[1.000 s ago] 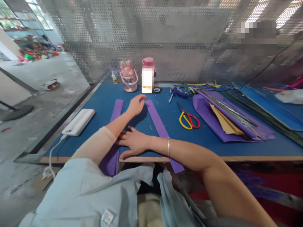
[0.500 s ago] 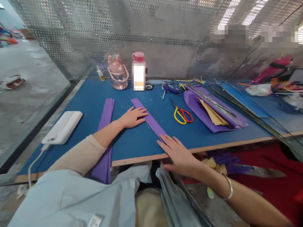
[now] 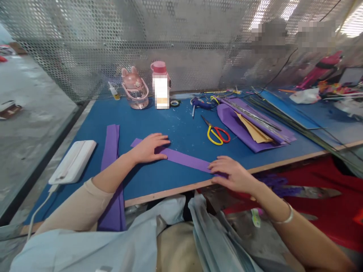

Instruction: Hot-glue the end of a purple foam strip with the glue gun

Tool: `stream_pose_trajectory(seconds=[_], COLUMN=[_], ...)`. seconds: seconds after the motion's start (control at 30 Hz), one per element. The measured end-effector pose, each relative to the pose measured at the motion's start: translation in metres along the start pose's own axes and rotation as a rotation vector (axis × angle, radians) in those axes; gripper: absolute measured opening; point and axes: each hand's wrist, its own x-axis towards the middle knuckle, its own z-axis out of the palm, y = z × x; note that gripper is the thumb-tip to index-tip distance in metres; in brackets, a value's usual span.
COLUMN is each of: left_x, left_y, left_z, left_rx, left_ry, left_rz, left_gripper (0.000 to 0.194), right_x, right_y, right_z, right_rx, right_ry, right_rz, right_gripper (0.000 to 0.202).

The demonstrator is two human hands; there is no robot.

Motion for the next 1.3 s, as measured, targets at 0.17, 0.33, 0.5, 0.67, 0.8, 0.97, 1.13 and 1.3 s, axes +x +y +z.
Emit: stream_pose_trajectory(seconds=[0.17,0.33,0.5,0.67,0.8,0.97,1.13,1.3], left_x=[-0.002,-0.004,-0.003,-0.003,-0.003,-0.003,-0.009,-0.015], left_y=[0.006,0.02,0.024,0.025,0.027,0.028,0.029,0.02], left_z=[-0.004,-0.009,-0.009,-0.013,-0.016,-0.011,-0.016,-0.03], left_rx=[-0.1,-0.17,-0.196,-0.187,-0.166,-0.027,0.1,0.296], left_ry=[-0.113,-0.212,-0.252,-0.263,-0.276,-0.189,-0.187,-0.23], left_rz=[0.056,-0.007,-0.053,-0.034,-0.018,0.11,0.076,-0.205], left_gripper=[0.041,0.04,0.039,0.052,0.05,0.033,0.024,0.024], right_x=[0.074,0.153,0.168,0.16,0.162,0.165,0.13,0.053], right_y=[0.01,0.015,0.023,0.017,0.014,0.022,0.001,-0.03], right_z=[-0.009,0.02,0.033,0.03,0.036,0.03,-0.014,-0.021], right_rx=[-0.018,0.065,0.056,0.063,0.002,0.27,0.227,-0.058], right_ry=[0.013,-0.206,-0.156,-0.166,-0.146,-0.075,-0.068,-0.33], right_rz=[0.065,-0.209,-0.187,-0.174,-0.099,0.082,0.099,0.035], right_gripper=[0.018,0.013,0.016,0.016,0.014,0.02,0.022,0.056])
